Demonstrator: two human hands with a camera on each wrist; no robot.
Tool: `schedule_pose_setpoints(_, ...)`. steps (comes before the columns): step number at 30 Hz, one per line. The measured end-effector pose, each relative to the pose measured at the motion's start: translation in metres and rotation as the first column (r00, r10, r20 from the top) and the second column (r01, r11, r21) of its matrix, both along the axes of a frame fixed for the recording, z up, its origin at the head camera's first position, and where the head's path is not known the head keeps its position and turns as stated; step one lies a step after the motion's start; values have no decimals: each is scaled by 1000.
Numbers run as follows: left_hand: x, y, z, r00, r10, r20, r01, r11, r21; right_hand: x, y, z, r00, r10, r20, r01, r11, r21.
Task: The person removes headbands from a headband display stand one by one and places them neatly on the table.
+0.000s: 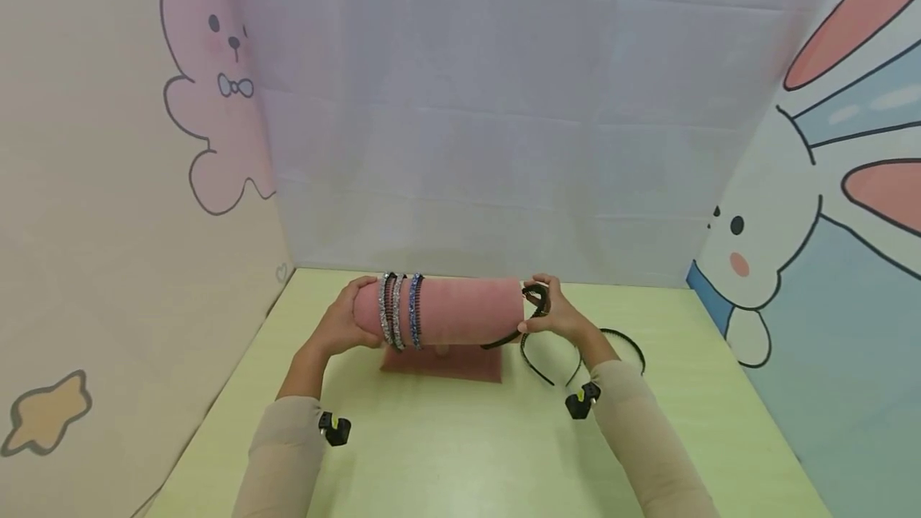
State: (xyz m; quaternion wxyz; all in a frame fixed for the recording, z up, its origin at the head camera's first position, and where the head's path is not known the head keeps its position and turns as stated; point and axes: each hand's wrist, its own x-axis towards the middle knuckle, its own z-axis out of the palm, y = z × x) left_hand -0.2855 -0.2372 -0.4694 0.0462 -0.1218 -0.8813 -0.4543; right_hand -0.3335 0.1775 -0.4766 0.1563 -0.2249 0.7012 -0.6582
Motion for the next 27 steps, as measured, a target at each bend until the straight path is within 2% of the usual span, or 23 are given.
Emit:
schedule_pose_setpoints(7, 1, 3, 1, 1000, -14, -3, 14, 999, 31, 6, 6, -10, 999, -53, 12, 53, 998, -32)
schedule_pose_setpoints(11, 1, 3, 1, 1000, -7, 1, 7, 1000, 17, 8, 12, -13, 994, -103, -37, 104, 994, 18)
schedule_pose_setpoints(14, 1, 3, 1, 1000, 0, -7, 0, 1000, 8, 11, 16, -10, 987, -141, -72, 146, 987, 65)
schedule_pose_setpoints(21, 0, 2, -1, 1000, 6, -7, -6, 1000, 5, 31, 20, 11, 973, -220, -75, 224, 973, 58)
schedule_pose_setpoints(23, 0, 2, -1, 1000, 8, -10, -8, 1000, 5, 34, 22, 12, 967, -240, -84, 246, 967, 60)
schedule_pose_setpoints(27, 1, 2, 0, 1000, 7, -9, -7, 1000, 2, 30, 30, 0, 959, -258, -118, 269, 959, 91)
